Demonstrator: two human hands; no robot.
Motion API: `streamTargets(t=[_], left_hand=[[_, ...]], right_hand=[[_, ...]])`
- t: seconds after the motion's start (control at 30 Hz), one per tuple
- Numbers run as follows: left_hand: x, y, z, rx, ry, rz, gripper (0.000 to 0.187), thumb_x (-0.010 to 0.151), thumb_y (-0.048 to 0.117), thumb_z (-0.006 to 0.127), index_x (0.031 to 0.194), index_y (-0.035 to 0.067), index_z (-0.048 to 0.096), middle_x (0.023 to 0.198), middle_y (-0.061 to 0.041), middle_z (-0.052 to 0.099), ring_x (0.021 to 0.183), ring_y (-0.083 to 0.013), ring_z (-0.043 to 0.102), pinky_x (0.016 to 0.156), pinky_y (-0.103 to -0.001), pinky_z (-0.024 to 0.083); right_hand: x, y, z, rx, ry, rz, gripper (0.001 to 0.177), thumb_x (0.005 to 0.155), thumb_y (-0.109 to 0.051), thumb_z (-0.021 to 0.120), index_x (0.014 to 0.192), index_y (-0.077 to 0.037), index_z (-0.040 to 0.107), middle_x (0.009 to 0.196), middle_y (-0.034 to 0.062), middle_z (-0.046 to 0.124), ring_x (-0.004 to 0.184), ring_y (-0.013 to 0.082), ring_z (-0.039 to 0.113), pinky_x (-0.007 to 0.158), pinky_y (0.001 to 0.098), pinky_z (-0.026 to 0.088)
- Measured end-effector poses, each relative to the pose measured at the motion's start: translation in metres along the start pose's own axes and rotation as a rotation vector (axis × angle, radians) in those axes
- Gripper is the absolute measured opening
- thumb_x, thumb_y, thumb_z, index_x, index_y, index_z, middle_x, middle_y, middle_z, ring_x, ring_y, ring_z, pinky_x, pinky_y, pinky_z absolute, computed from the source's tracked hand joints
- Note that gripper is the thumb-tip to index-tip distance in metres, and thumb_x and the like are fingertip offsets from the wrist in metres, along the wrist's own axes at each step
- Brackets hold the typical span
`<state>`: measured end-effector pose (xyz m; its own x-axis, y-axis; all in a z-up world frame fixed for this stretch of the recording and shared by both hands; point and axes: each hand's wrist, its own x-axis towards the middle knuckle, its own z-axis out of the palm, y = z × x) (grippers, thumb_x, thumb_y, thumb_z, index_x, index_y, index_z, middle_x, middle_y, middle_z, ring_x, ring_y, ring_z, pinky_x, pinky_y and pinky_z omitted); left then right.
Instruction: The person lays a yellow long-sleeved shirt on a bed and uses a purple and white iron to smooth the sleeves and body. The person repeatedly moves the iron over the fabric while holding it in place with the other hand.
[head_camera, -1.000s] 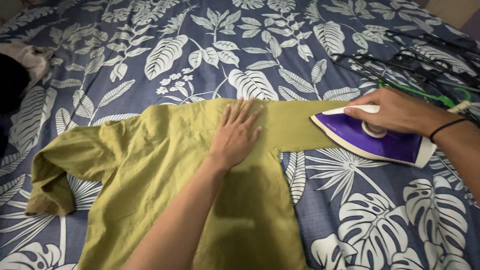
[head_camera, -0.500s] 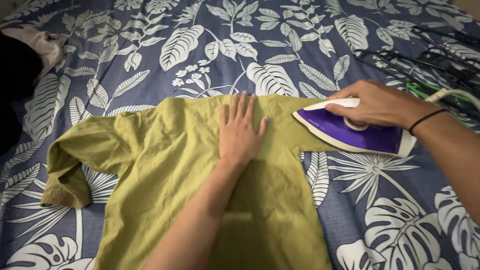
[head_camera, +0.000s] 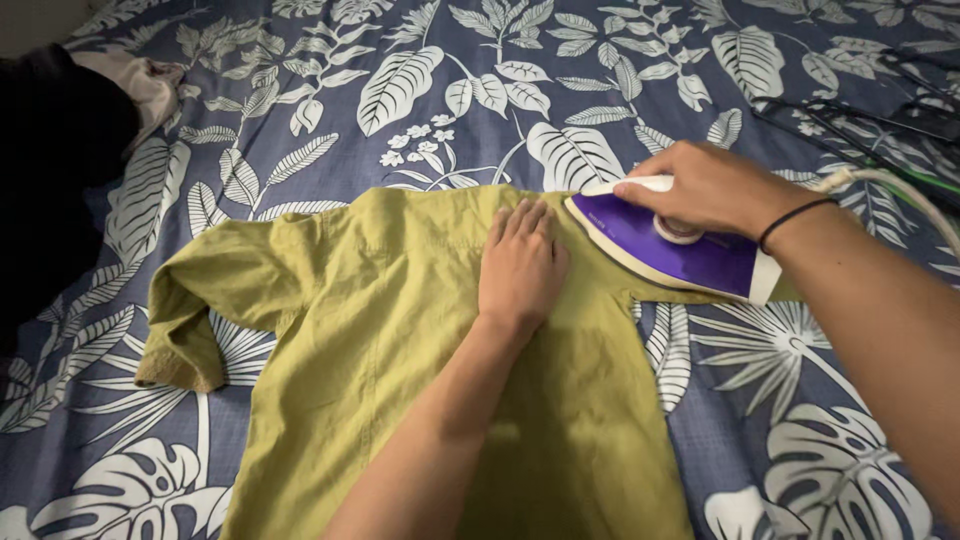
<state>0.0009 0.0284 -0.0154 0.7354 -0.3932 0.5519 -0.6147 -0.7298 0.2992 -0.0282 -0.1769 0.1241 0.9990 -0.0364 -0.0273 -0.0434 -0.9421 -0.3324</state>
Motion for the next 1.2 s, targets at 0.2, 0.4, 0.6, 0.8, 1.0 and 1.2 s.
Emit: streamTargets(t=[0.2, 0.4, 0.6, 0.8, 1.0, 1.2], left_hand=[[-0.007, 0.002, 0.008, 0.078, -0.046, 0.008, 0.056, 0.098, 0.029, 0.047, 0.146, 0.002, 0.052, 0.155, -0.010, 0.049, 0.149, -0.0233, 0.036, 0.124, -0.047, 0.018], [-0.009, 0.000, 0.003, 0.093, -0.108, 0.019, 0.059, 0.099, 0.030, 0.044, 0.151, 0.004, 0.044, 0.160, -0.008, 0.043, 0.152, -0.0222, 0.030, 0.126, -0.046, 0.015], [-0.014, 0.006, -0.005, 0.039, -0.078, -0.013, 0.059, 0.101, 0.030, 0.042, 0.154, 0.005, 0.040, 0.161, -0.008, 0.040, 0.152, -0.0227, 0.028, 0.126, -0.046, 0.015], [-0.014, 0.007, -0.011, 0.021, -0.071, -0.019, 0.060, 0.100, 0.030, 0.043, 0.154, 0.005, 0.039, 0.161, -0.008, 0.039, 0.152, -0.0228, 0.028, 0.126, -0.046, 0.014], [-0.014, 0.008, -0.012, 0.008, -0.068, -0.020, 0.061, 0.099, 0.030, 0.044, 0.154, 0.004, 0.039, 0.162, -0.008, 0.038, 0.153, -0.0224, 0.028, 0.126, -0.046, 0.014], [-0.014, 0.010, -0.019, -0.010, -0.071, -0.017, 0.062, 0.099, 0.031, 0.046, 0.154, 0.005, 0.040, 0.161, -0.009, 0.039, 0.152, -0.0230, 0.028, 0.126, -0.046, 0.014]], right_hand=[[-0.023, -0.003, -0.006, -0.010, -0.099, -0.014, 0.050, 0.085, -0.053, 0.069, 0.117, -0.015, 0.079, 0.096, 0.0172, 0.081, 0.083, 0.0287, 0.078, 0.081, 0.0391, 0.058], [-0.061, -0.025, -0.026, -0.165, -0.308, 0.209, 0.047, 0.095, -0.050, 0.065, 0.123, -0.016, 0.080, 0.091, 0.0240, 0.082, 0.085, 0.0359, 0.076, 0.080, 0.0439, 0.058], [-0.072, -0.019, -0.014, -0.222, -0.092, 0.060, 0.052, 0.087, -0.060, 0.066, 0.115, -0.019, 0.079, 0.093, 0.0157, 0.080, 0.091, 0.0357, 0.076, 0.087, 0.0432, 0.058], [-0.056, -0.024, -0.009, -0.278, -0.026, 0.125, 0.050, 0.086, -0.059, 0.062, 0.118, -0.024, 0.078, 0.095, 0.0182, 0.079, 0.089, 0.0390, 0.076, 0.084, 0.0470, 0.059], [-0.017, -0.023, -0.001, -0.216, 0.117, 0.002, 0.050, 0.090, -0.058, 0.064, 0.115, -0.018, 0.080, 0.095, 0.0242, 0.076, 0.092, 0.0432, 0.073, 0.085, 0.0498, 0.056], [-0.012, -0.012, -0.007, -0.072, -0.015, 0.039, 0.051, 0.086, -0.055, 0.068, 0.116, -0.015, 0.080, 0.091, 0.0215, 0.078, 0.084, 0.0376, 0.077, 0.081, 0.0453, 0.058]])
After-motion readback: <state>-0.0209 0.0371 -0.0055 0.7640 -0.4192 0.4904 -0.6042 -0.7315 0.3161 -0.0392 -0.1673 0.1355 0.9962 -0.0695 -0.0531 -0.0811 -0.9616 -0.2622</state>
